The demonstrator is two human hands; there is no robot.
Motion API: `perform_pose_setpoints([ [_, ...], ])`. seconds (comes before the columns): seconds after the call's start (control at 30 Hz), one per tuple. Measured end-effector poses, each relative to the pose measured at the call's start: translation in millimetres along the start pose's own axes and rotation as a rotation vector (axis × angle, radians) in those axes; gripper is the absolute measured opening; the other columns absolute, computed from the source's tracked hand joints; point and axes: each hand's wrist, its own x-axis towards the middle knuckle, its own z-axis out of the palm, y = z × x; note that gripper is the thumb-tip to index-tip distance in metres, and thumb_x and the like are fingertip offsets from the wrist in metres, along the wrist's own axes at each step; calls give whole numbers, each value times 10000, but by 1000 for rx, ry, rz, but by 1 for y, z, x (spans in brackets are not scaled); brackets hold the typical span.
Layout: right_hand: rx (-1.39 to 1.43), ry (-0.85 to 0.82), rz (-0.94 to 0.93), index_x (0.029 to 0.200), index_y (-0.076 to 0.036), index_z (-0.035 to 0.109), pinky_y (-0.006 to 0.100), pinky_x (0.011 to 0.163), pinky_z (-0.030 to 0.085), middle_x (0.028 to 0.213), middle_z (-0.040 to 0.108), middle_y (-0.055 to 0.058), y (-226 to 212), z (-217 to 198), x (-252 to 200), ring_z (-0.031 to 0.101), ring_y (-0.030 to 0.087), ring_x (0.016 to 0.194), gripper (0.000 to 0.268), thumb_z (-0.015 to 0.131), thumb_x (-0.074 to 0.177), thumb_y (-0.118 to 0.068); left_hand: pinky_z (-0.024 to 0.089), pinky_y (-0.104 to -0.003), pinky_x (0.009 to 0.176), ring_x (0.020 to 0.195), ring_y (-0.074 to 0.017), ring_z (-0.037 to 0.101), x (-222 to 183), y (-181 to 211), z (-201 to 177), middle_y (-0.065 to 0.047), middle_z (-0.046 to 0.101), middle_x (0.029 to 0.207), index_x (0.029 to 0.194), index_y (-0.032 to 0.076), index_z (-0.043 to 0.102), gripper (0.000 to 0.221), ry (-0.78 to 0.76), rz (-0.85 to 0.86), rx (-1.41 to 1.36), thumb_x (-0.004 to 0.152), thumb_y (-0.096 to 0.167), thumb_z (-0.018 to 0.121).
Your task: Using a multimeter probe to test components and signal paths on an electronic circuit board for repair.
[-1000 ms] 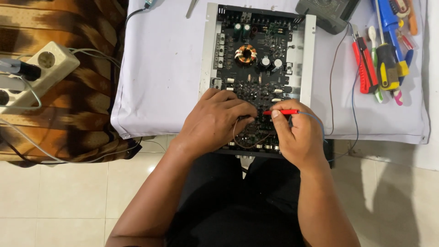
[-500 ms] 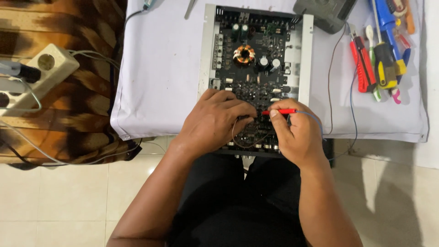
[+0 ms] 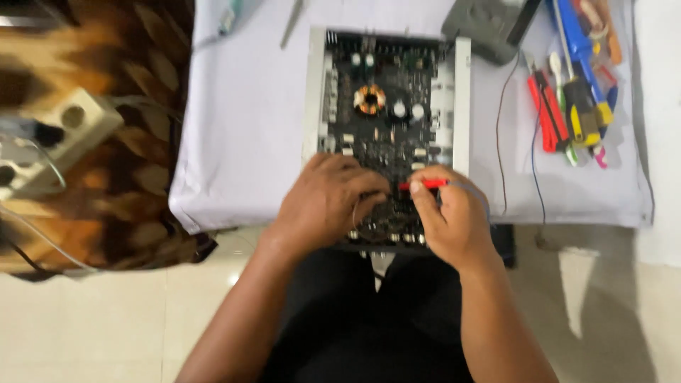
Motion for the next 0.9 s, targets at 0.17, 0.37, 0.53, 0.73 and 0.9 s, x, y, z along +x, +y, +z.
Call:
perform_pose_setpoints([
  [0.17,-40,-14,2,1053,-126,718,527,815,545,833,694,163,5,2,0,684,433,903,134,617,1022,-209,481,-452,947,1037,-285,702,0,-4,5,-25,770,952,1049,227,713,139,0,14,-27,964,323,663],
  [0.37,1,0,44,1031,-129,733,513,780,555,802,704,136,2,2,-7,690,412,853,141,617,1003,-205,473,-415,948,1027,-248,693,-7,-1,11,8,762,968,1017,240,705,116,31,14,7,953,330,670],
  [0.53,-45,-4,-24,1060,-104,719,535,800,547,842,702,175,4,4,-5,684,447,897,135,632,1014,-197,476,-422,943,1037,-251,688,-6,0,10,10,762,993,1029,231,713,135,37,23,25,960,338,669],
  [0.73,-10,33,11,1034,-130,729,499,790,563,810,708,130,5,5,0,698,404,866,134,632,1001,-216,481,-412,938,1026,-249,690,-1,-6,8,11,760,984,1037,235,697,117,44,46,12,964,319,661],
  [0.9,16,69,32,1083,-150,733,483,818,560,862,723,114,1,0,-6,701,380,900,135,636,1011,-210,483,-402,945,1037,-234,686,-2,-1,4,27,755,1002,1039,231,710,121,106,50,2,985,322,650],
])
